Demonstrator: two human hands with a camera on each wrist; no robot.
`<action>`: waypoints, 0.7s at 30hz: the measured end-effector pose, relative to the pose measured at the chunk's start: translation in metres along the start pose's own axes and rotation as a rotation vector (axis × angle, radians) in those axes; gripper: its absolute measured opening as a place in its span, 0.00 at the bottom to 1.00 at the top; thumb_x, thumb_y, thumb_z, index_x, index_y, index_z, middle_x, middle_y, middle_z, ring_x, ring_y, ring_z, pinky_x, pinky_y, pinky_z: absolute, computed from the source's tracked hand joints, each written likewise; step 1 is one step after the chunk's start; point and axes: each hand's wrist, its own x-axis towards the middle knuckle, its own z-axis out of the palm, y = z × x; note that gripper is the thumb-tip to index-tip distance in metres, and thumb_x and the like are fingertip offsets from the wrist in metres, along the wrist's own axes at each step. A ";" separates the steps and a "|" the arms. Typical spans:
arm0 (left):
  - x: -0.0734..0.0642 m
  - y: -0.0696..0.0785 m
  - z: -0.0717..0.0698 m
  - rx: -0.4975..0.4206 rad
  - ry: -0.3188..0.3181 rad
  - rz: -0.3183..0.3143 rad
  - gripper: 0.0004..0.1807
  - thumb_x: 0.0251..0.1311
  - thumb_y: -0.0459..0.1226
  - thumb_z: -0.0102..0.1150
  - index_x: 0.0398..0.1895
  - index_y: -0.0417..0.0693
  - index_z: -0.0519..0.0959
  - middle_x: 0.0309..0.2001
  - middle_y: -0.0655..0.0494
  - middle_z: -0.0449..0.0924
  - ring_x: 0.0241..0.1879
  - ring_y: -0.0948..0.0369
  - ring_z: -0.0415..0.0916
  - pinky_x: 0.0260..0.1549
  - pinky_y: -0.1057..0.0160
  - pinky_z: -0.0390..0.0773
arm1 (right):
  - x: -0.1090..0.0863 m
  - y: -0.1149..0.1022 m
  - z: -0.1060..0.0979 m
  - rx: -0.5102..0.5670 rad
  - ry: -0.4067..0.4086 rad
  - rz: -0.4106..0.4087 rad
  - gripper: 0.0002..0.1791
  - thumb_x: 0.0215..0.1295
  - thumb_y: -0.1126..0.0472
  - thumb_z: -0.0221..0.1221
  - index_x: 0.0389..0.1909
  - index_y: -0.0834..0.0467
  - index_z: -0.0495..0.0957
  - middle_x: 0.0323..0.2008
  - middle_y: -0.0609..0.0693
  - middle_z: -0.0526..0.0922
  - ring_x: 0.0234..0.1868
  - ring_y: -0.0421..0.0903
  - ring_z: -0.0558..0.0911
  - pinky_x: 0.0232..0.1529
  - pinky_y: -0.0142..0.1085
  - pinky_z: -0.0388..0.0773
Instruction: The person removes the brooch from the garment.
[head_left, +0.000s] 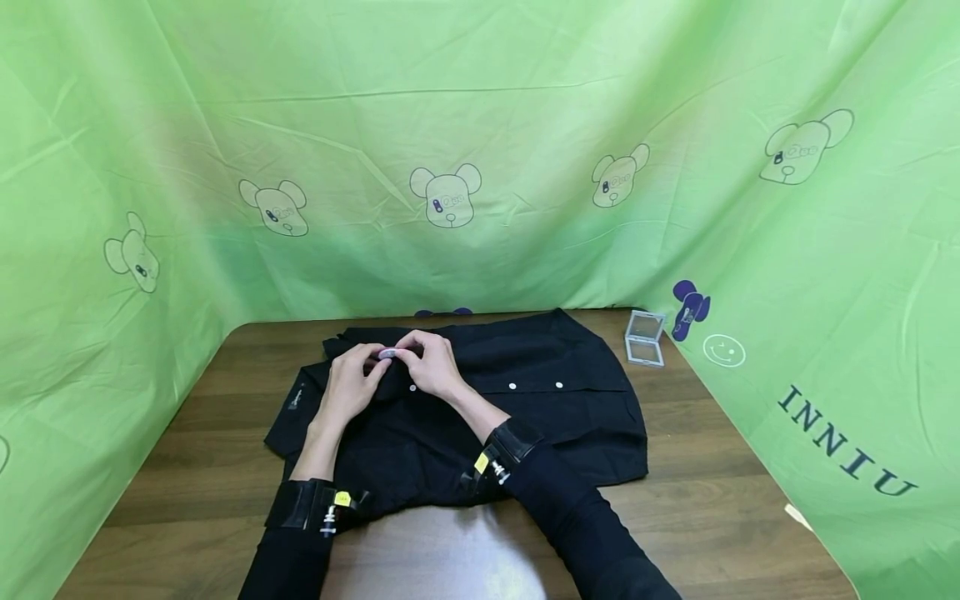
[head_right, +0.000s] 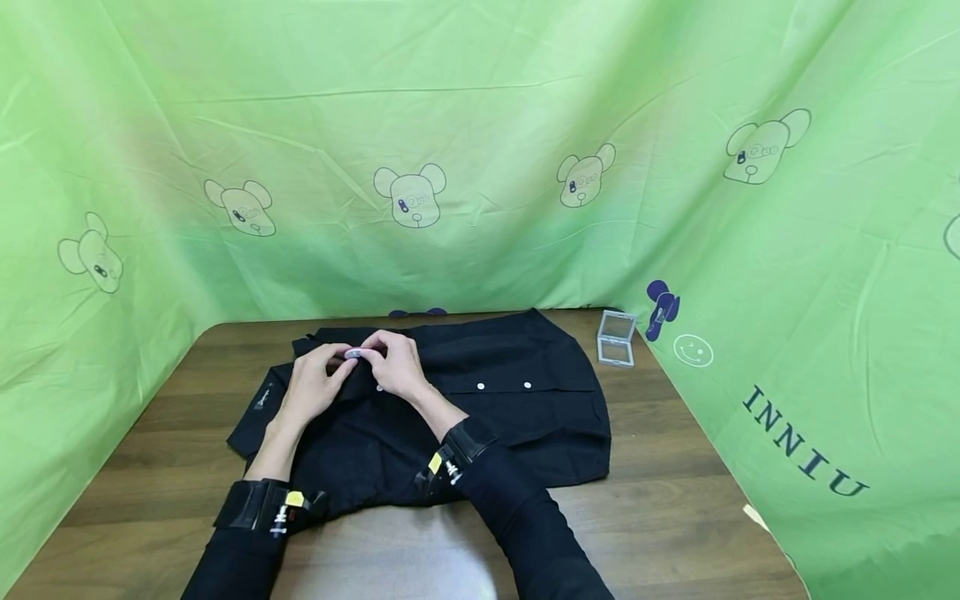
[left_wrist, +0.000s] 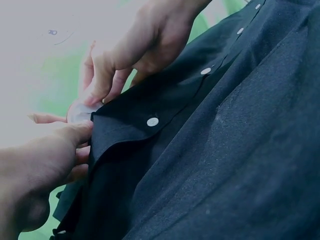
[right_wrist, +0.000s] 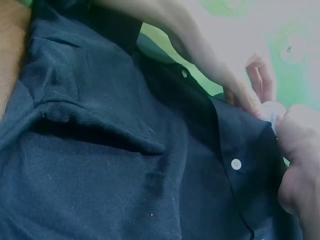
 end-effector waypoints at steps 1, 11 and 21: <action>0.000 0.000 0.000 0.001 0.000 -0.001 0.11 0.75 0.31 0.72 0.55 0.35 0.89 0.51 0.37 0.92 0.46 0.43 0.93 0.49 0.43 0.92 | 0.000 0.000 0.000 0.005 0.002 0.003 0.04 0.78 0.57 0.72 0.44 0.52 0.93 0.44 0.47 0.97 0.48 0.45 0.93 0.52 0.32 0.83; 0.000 0.000 0.000 0.017 -0.002 -0.028 0.10 0.76 0.32 0.72 0.54 0.36 0.90 0.49 0.38 0.93 0.47 0.44 0.93 0.50 0.43 0.91 | 0.000 0.003 0.000 0.031 -0.002 0.024 0.03 0.77 0.57 0.73 0.44 0.51 0.94 0.43 0.46 0.98 0.47 0.43 0.93 0.52 0.35 0.86; 0.000 0.001 0.000 0.024 0.017 -0.040 0.08 0.76 0.33 0.72 0.51 0.37 0.91 0.47 0.40 0.94 0.46 0.45 0.93 0.48 0.43 0.88 | -0.001 0.006 -0.001 0.024 -0.019 0.022 0.05 0.79 0.57 0.72 0.46 0.53 0.93 0.45 0.48 0.98 0.48 0.46 0.93 0.53 0.35 0.85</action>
